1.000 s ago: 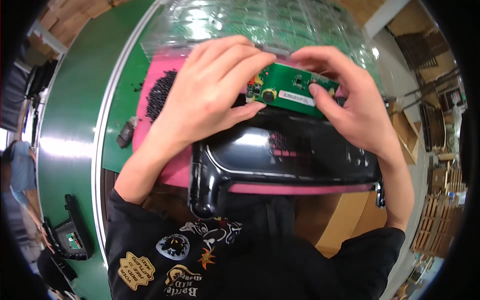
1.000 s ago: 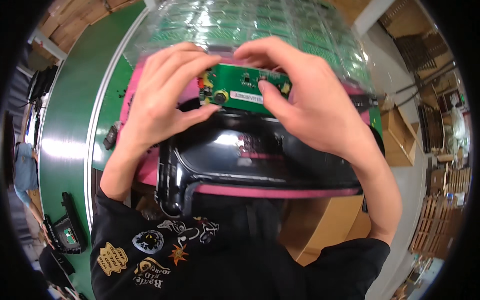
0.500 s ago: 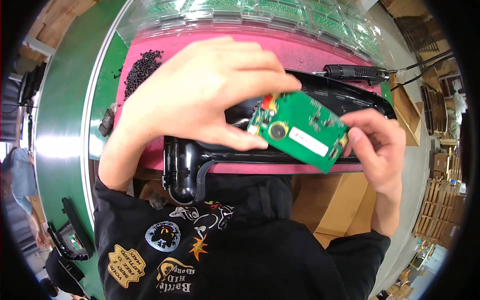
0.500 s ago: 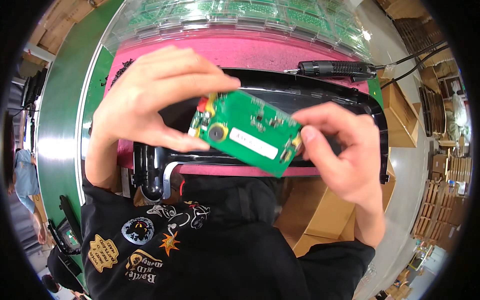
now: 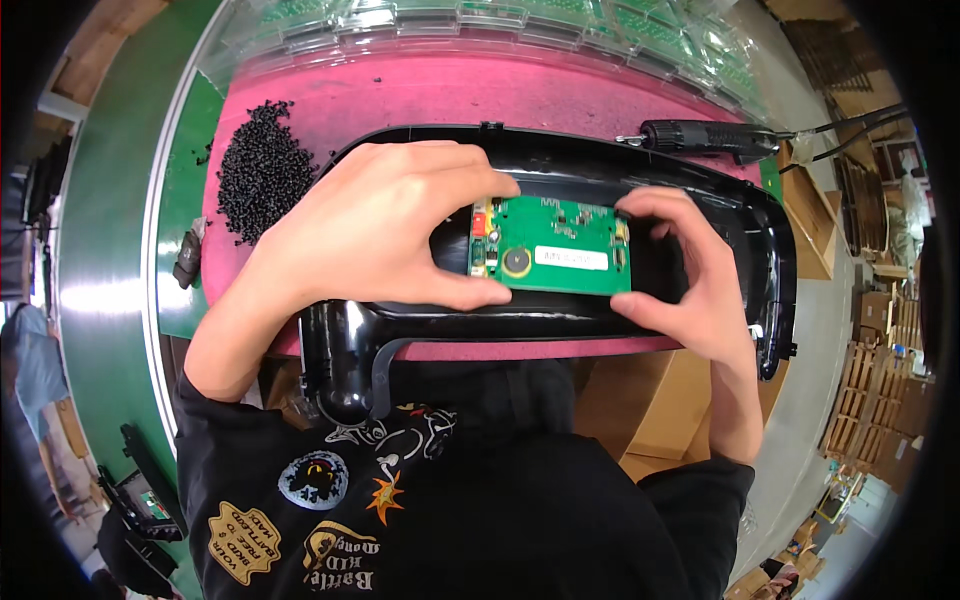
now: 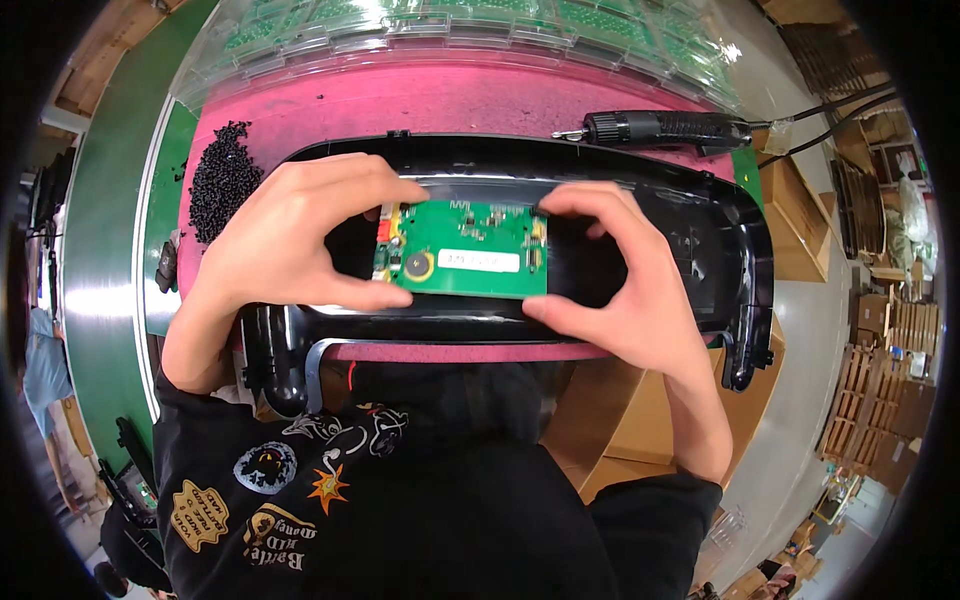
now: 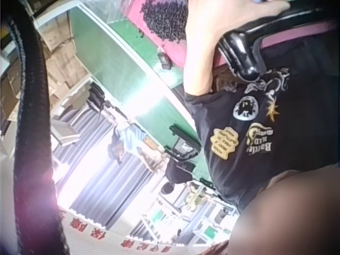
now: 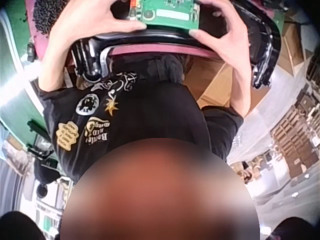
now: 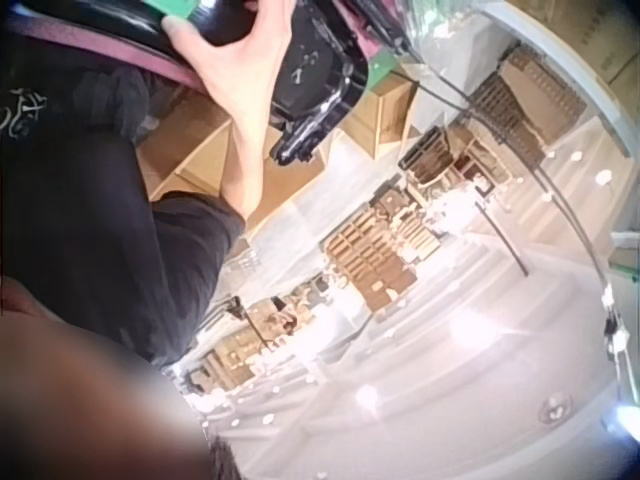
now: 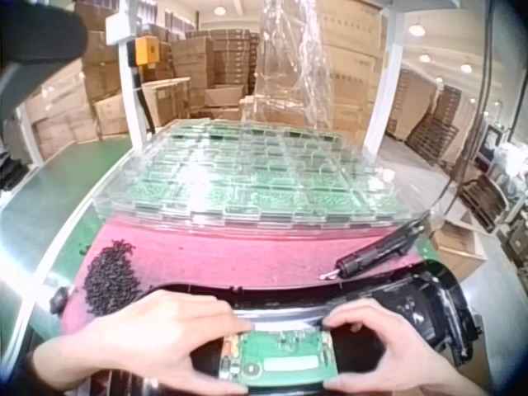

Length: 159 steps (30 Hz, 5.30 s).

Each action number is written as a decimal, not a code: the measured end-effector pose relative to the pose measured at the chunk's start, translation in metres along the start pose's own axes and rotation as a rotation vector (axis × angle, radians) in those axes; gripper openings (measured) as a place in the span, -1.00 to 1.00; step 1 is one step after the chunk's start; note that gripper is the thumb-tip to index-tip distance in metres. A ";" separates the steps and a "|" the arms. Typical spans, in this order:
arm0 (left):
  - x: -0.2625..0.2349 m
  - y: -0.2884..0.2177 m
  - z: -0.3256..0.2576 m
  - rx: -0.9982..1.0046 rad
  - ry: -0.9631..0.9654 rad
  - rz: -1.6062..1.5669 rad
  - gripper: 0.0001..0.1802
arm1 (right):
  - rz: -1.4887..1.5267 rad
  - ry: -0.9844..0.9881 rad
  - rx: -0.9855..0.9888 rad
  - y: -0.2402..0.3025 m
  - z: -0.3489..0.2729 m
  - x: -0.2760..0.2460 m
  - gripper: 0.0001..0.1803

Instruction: The recorder installs a circuit board into a plastic casing using an electric screwdriver and then breaks down cardboard boxes with a box cutter.

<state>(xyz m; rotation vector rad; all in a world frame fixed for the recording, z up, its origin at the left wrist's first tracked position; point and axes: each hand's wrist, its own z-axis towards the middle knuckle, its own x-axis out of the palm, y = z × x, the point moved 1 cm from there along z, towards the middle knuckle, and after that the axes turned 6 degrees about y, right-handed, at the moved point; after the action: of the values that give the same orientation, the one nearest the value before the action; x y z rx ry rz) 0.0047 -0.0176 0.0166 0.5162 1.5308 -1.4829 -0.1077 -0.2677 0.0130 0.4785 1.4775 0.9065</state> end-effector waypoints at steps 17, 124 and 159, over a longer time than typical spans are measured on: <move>0.013 0.009 -0.002 -0.077 -0.037 0.171 -0.35 | -0.240 -0.009 0.078 0.001 0.012 0.019 -0.38; 0.009 0.028 -0.015 0.125 -0.150 -0.098 -0.84 | 0.737 -0.239 -0.384 0.031 0.070 0.010 -0.58; 0.001 0.029 -0.016 -0.130 -0.137 -0.723 -0.90 | 0.954 -0.085 -0.626 0.087 0.076 0.030 -0.53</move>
<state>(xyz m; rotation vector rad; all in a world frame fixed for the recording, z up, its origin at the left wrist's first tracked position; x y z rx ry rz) 0.0227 0.0024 -0.0030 -0.2530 1.7798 -1.8780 -0.0582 -0.1736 0.0671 0.7404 0.7596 1.9801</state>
